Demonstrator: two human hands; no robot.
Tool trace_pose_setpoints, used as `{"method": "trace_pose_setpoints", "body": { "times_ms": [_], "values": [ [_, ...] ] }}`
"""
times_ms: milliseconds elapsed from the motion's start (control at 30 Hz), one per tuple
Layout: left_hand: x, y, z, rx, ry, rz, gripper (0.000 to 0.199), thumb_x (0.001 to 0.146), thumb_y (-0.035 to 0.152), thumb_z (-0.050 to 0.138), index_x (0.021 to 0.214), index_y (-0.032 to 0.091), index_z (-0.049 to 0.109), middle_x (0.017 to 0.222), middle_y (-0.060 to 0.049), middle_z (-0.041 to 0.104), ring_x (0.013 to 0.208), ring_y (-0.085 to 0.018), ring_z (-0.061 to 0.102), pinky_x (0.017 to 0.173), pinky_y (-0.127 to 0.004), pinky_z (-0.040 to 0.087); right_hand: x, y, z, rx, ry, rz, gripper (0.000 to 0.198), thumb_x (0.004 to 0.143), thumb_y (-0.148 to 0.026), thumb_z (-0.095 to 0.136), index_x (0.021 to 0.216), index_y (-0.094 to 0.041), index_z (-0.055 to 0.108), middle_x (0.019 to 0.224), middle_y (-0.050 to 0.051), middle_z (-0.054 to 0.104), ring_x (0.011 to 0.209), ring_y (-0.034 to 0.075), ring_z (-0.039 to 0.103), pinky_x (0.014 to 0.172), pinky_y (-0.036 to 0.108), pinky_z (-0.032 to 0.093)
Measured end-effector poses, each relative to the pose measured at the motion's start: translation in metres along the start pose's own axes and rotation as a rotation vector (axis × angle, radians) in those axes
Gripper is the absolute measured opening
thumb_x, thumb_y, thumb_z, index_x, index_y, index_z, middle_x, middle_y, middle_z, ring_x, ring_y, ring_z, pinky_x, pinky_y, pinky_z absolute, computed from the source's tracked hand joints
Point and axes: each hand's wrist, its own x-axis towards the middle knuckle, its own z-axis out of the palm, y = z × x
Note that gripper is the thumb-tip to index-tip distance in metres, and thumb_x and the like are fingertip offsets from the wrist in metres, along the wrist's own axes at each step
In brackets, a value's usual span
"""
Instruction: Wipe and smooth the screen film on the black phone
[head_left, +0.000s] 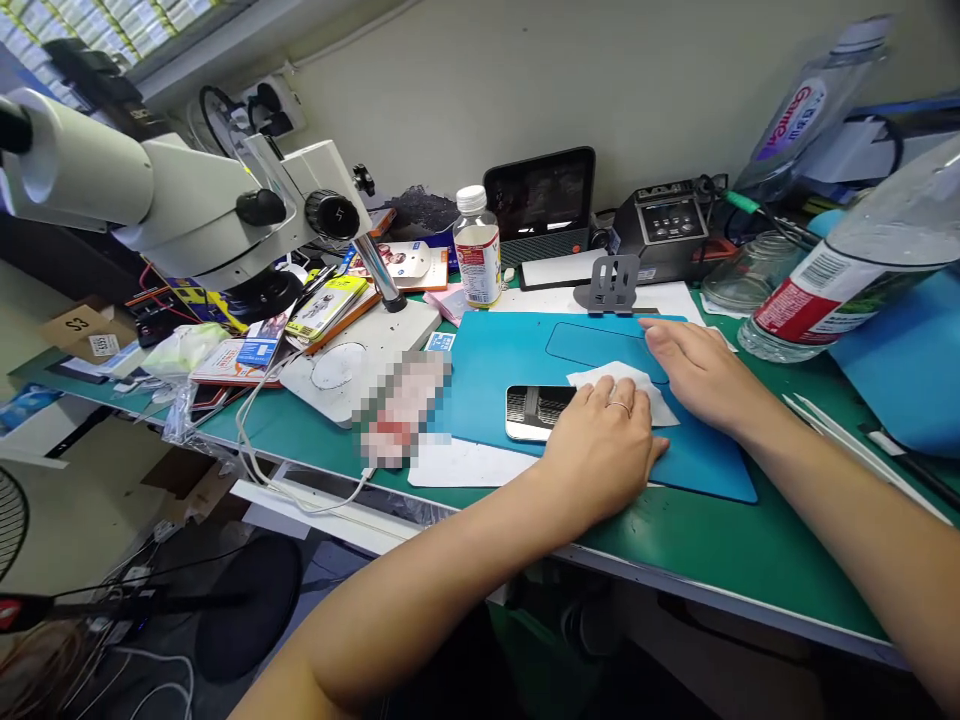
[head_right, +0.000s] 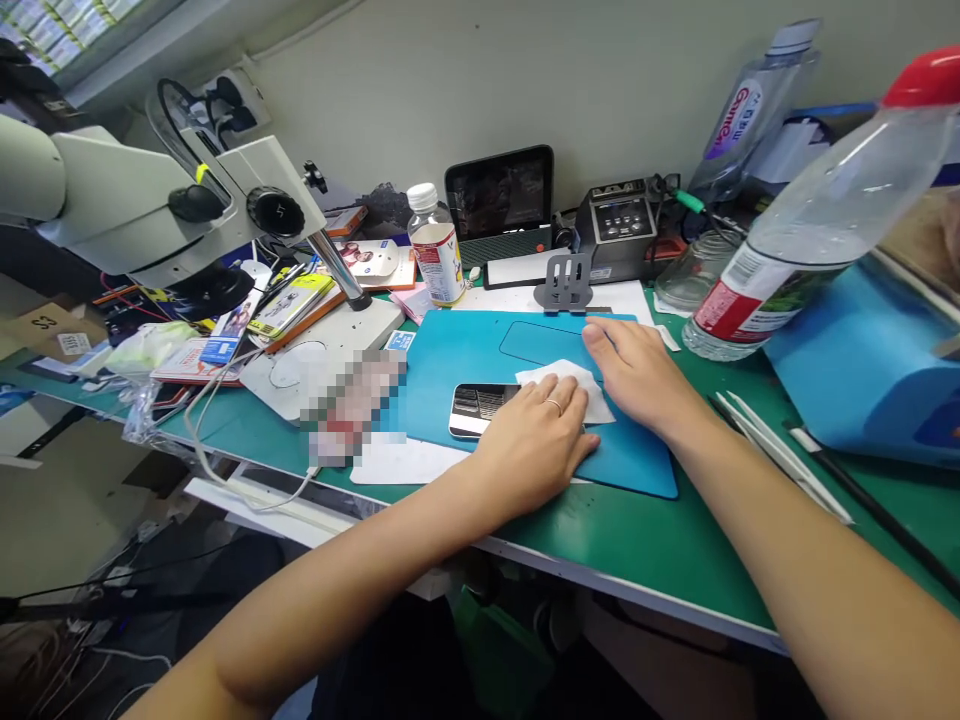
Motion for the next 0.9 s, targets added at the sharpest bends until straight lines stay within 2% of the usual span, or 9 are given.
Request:
{"method": "trace_pose_setpoints", "body": {
  "times_ms": [133, 200, 333, 400, 467, 600, 733, 833, 900],
  "values": [
    [-0.003, 0.002, -0.002, 0.013, 0.038, 0.034, 0.038, 0.106, 0.026, 0.036, 0.124, 0.002, 0.059, 0.134, -0.022, 0.060, 0.125, -0.031, 0.057, 0.101, -0.039, 0.046, 0.000, -0.001, -0.001, 0.002, -0.004, 0.002, 0.071, 0.096, -0.066, 0.017, 0.125, -0.019, 0.063, 0.139, 0.019, 0.061, 0.134, 0.035, 0.050, 0.116, 0.052, 0.030],
    [-0.010, 0.003, -0.003, 0.010, 0.042, 0.060, 0.037, 0.106, 0.023, 0.034, 0.124, 0.004, 0.060, 0.136, -0.020, 0.060, 0.126, -0.029, 0.056, 0.103, -0.038, 0.045, 0.000, -0.001, -0.002, 0.005, -0.007, 0.001, 0.069, 0.096, -0.064, 0.019, 0.124, -0.019, 0.063, 0.139, 0.020, 0.061, 0.134, 0.036, 0.050, 0.116, 0.052, 0.029],
    [-0.036, 0.002, -0.005, -0.022, 0.048, 0.040, 0.052, 0.106, 0.040, 0.037, 0.139, 0.002, 0.049, 0.149, -0.019, 0.051, 0.140, -0.030, 0.045, 0.116, -0.039, 0.036, -0.002, -0.001, -0.002, 0.017, 0.001, 0.002, 0.065, 0.097, -0.061, 0.021, 0.125, -0.019, 0.063, 0.138, 0.018, 0.062, 0.135, 0.035, 0.049, 0.117, 0.054, 0.028],
    [-0.055, -0.004, -0.007, -0.052, 0.032, 0.008, 0.062, 0.105, 0.050, 0.038, 0.144, 0.001, 0.044, 0.153, -0.020, 0.046, 0.144, -0.031, 0.041, 0.119, -0.041, 0.034, -0.003, 0.000, -0.001, 0.025, 0.006, 0.000, 0.065, 0.097, -0.062, 0.021, 0.126, -0.021, 0.063, 0.137, 0.015, 0.063, 0.135, 0.035, 0.048, 0.117, 0.055, 0.028],
    [-0.076, -0.016, -0.010, -0.067, 0.006, -0.056, 0.065, 0.104, 0.053, 0.037, 0.146, 0.004, 0.043, 0.154, -0.020, 0.044, 0.146, -0.031, 0.039, 0.119, -0.044, 0.034, -0.004, 0.001, 0.000, 0.035, 0.011, -0.002, 0.066, 0.097, -0.064, 0.021, 0.126, -0.022, 0.063, 0.137, 0.014, 0.063, 0.135, 0.035, 0.048, 0.116, 0.057, 0.029],
    [-0.104, -0.043, -0.018, -0.039, -0.039, -0.174, 0.058, 0.106, 0.046, 0.034, 0.148, 0.006, 0.040, 0.156, -0.021, 0.040, 0.146, -0.031, 0.037, 0.117, -0.049, 0.038, -0.006, 0.002, 0.002, 0.053, 0.024, 0.002, 0.068, 0.096, -0.067, 0.022, 0.128, -0.023, 0.063, 0.137, 0.012, 0.063, 0.135, 0.034, 0.047, 0.115, 0.056, 0.033],
    [-0.094, -0.042, -0.021, -0.065, -0.070, -0.181, 0.062, 0.104, 0.049, 0.036, 0.149, 0.005, 0.040, 0.157, -0.021, 0.038, 0.149, -0.033, 0.032, 0.118, -0.051, 0.035, -0.006, 0.002, 0.004, 0.062, 0.036, 0.003, 0.072, 0.096, -0.070, 0.021, 0.129, -0.022, 0.063, 0.136, 0.012, 0.064, 0.135, 0.034, 0.047, 0.113, 0.054, 0.036],
    [-0.065, -0.019, -0.014, -0.112, -0.086, -0.158, 0.074, 0.102, 0.058, 0.039, 0.150, 0.001, 0.039, 0.158, -0.022, 0.035, 0.150, -0.036, 0.028, 0.120, -0.050, 0.031, -0.006, 0.003, 0.004, 0.057, 0.045, -0.006, 0.074, 0.096, -0.070, 0.020, 0.128, -0.020, 0.064, 0.135, 0.013, 0.065, 0.134, 0.034, 0.049, 0.113, 0.056, 0.036],
    [-0.043, -0.001, -0.008, -0.125, -0.087, -0.149, 0.089, 0.097, 0.068, 0.038, 0.150, -0.004, 0.036, 0.158, -0.027, 0.032, 0.150, -0.039, 0.025, 0.121, -0.051, 0.027, -0.005, 0.004, 0.004, 0.050, 0.050, -0.018, 0.074, 0.096, -0.069, 0.019, 0.127, -0.020, 0.065, 0.134, 0.014, 0.065, 0.133, 0.034, 0.050, 0.113, 0.056, 0.035]
  ]
}}
